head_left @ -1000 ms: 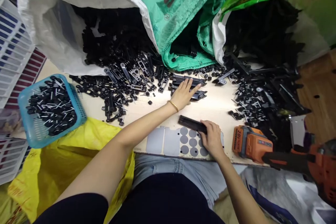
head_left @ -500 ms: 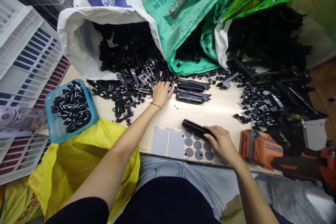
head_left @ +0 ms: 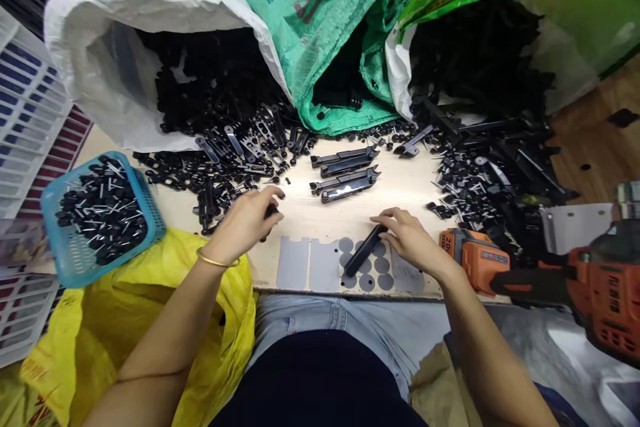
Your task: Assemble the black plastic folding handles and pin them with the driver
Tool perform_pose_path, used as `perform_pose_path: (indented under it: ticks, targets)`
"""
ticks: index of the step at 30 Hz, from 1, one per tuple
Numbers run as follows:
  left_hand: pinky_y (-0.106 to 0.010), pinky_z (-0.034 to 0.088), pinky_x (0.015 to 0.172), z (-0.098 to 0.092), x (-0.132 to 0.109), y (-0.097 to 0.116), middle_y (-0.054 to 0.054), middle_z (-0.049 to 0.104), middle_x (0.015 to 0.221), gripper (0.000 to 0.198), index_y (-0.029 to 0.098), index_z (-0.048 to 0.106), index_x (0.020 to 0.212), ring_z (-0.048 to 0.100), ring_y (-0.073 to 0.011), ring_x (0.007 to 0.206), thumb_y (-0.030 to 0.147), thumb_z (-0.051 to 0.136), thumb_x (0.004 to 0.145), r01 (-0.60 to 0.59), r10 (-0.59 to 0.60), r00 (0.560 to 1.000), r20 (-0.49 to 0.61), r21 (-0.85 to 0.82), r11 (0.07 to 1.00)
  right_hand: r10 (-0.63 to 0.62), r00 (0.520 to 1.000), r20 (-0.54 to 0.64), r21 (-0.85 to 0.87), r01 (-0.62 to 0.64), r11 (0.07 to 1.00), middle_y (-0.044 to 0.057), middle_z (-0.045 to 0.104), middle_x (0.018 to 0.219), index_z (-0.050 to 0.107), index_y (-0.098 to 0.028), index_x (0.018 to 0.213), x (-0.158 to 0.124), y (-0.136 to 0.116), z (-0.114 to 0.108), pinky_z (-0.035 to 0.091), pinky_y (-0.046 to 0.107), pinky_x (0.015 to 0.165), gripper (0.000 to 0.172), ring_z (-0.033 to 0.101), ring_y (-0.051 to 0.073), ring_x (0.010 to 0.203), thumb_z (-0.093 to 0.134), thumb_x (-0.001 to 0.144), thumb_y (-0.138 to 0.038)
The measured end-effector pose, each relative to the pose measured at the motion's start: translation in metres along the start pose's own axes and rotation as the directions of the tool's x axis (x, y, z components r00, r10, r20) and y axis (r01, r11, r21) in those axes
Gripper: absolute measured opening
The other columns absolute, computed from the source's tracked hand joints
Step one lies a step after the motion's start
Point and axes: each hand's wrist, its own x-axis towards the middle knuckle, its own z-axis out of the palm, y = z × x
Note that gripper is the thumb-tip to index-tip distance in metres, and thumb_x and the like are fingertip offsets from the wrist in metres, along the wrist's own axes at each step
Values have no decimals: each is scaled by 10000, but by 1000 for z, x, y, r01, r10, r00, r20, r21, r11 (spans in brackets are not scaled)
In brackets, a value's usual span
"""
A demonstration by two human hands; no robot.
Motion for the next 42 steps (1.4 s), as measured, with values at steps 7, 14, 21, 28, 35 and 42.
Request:
perform_pose_path:
  ticks: [7, 14, 21, 28, 35, 42]
  targets:
    - [-332, 493, 843, 103, 3, 35, -73, 559, 1001, 210, 165, 557, 1003, 575, -196, 949, 126, 516, 801, -93, 81, 994, -72, -182, 979, 587, 805, -92, -69, -593, 802, 139, 665, 764, 566, -146, 980, -13, -36, 29, 420, 344, 576, 529, 633, 293, 705, 416, 820, -627]
    - [-383, 484, 823, 118, -29, 23, -74, 549, 943, 326, 170, 512, 1144, 542, -225, 911, 259, 573, 836, -20, 6, 990, -143, -102, 995, 442, 887, -130, 118, -429, 895, 171, 628, 1084, 434, -96, 1254, -4, -51, 48, 464, 357, 756, 482, 619, 283, 951, 462, 827, -318]
    - [-316, 481, 849, 132, -36, 47, -65, 590, 978, 322, 159, 508, 1208, 561, -165, 925, 238, 496, 896, -160, 75, 973, -220, -399, 903, 320, 928, -190, -126, -346, 930, 149, 586, 1010, 476, -135, 1253, -7, -69, 62, 451, 350, 632, 422, 594, 269, 816, 428, 861, -283]
    - [-345, 465, 791, 158, -27, 60, -66, 519, 903, 287, 156, 589, 1136, 505, -186, 872, 276, 514, 886, -155, 69, 936, -345, -231, 961, 149, 935, -321, -71, -181, 981, 124, 529, 979, 407, -125, 1309, -10, -56, 109, 481, 367, 716, 470, 533, 252, 895, 454, 850, -210]
    - [-305, 437, 711, 163, -22, 61, -37, 500, 789, 288, 149, 584, 1131, 480, -174, 774, 298, 470, 913, -117, 67, 918, -390, -104, 988, 93, 933, -347, 103, -61, 993, 111, 490, 1046, 395, -168, 1325, -10, -45, 110, 491, 401, 840, 528, 509, 242, 981, 477, 804, -165]
    - [-276, 434, 664, 155, -13, 53, -40, 494, 787, 301, 131, 552, 1135, 472, -175, 763, 312, 441, 922, -273, 281, 916, -288, 66, 960, 86, 938, -336, 158, -33, 987, 103, 475, 1010, 411, -168, 1314, -7, -43, 111, 494, 399, 834, 535, 510, 242, 965, 478, 784, -150]
